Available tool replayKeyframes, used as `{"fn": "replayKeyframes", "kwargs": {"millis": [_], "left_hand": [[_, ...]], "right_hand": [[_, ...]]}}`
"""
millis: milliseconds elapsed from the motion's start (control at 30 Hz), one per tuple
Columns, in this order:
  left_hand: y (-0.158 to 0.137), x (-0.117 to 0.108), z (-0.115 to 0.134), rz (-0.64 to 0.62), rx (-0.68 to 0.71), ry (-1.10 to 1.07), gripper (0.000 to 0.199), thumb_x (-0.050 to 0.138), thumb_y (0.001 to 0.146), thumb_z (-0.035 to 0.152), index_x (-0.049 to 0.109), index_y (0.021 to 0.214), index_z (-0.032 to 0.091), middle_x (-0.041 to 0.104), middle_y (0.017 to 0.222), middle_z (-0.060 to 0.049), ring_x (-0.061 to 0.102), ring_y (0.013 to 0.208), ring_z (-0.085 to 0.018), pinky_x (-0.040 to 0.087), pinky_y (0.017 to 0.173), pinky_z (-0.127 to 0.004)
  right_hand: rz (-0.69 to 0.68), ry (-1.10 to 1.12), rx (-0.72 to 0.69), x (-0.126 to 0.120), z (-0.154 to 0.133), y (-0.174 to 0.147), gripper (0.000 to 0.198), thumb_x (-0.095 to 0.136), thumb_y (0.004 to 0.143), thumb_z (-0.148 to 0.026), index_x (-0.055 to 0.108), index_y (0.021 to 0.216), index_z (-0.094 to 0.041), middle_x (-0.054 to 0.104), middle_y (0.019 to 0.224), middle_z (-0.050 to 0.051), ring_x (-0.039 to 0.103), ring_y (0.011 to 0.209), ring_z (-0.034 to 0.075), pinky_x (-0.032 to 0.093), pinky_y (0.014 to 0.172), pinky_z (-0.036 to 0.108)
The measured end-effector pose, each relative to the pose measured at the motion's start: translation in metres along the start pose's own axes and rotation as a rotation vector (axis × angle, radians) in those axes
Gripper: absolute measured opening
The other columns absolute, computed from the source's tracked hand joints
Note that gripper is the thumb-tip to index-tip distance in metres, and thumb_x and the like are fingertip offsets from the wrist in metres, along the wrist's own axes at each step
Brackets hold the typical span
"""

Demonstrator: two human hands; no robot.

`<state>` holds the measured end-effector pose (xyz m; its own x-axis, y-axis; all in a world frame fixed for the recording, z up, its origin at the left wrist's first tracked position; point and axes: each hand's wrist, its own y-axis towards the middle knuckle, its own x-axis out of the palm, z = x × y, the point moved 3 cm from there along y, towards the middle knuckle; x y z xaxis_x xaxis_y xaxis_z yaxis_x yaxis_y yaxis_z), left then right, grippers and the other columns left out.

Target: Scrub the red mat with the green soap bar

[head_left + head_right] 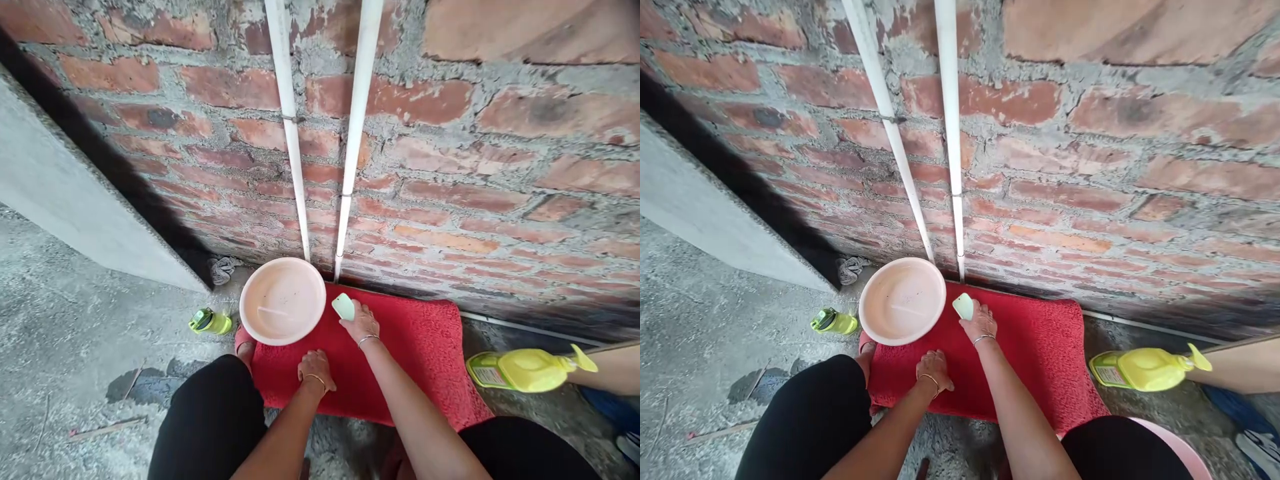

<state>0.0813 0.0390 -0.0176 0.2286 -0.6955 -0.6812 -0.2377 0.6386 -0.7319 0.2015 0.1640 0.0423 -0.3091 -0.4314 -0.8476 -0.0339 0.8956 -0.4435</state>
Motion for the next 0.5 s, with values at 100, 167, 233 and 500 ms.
{"fn": "replayKeyframes", "kwargs": {"millis": [100, 167, 233, 500], "left_hand": [[0.002, 0.001, 0.001, 0.0, 0.004, 0.0, 0.111, 0.09, 0.04, 0.042, 0.047, 0.141, 0.022, 0.058, 0.124, -0.021, 0.059, 0.111, -0.039, 0.059, 0.071, -0.047], [0.003, -0.001, 0.001, 0.004, -0.003, -0.002, 0.112, 0.091, 0.039, 0.041, 0.047, 0.141, 0.023, 0.058, 0.123, -0.021, 0.059, 0.11, -0.039, 0.059, 0.071, -0.047], [0.003, -0.003, 0.001, -0.002, -0.014, -0.006, 0.113, 0.091, 0.037, 0.041, 0.048, 0.14, 0.023, 0.058, 0.124, -0.02, 0.059, 0.11, -0.039, 0.059, 0.07, -0.047], [0.0, -0.006, -0.003, 0.01, 0.019, -0.058, 0.106, 0.089, 0.042, 0.041, 0.049, 0.138, 0.02, 0.058, 0.127, -0.02, 0.058, 0.115, -0.038, 0.058, 0.078, -0.044]], "right_hand": [[-0.018, -0.062, -0.033, 0.003, -0.018, 0.014, 0.071, 0.065, 0.076, -0.048, 0.039, 0.139, -0.029, 0.05, 0.13, 0.008, 0.051, 0.117, 0.024, 0.043, 0.091, 0.033], [-0.033, -0.106, -0.018, 0.001, -0.012, 0.02, 0.071, 0.066, 0.076, -0.046, 0.038, 0.14, -0.028, 0.049, 0.131, 0.01, 0.05, 0.119, 0.024, 0.043, 0.092, 0.033], [-0.033, -0.138, -0.006, -0.005, 0.008, 0.023, 0.071, 0.065, 0.077, -0.046, 0.037, 0.14, -0.029, 0.048, 0.132, 0.01, 0.05, 0.12, 0.024, 0.042, 0.093, 0.034], [0.043, -0.186, 0.246, -0.064, 0.171, -0.003, 0.068, 0.059, 0.08, -0.047, 0.038, 0.141, -0.025, 0.053, 0.124, 0.011, 0.057, 0.113, 0.027, 0.045, 0.09, 0.037]]}}
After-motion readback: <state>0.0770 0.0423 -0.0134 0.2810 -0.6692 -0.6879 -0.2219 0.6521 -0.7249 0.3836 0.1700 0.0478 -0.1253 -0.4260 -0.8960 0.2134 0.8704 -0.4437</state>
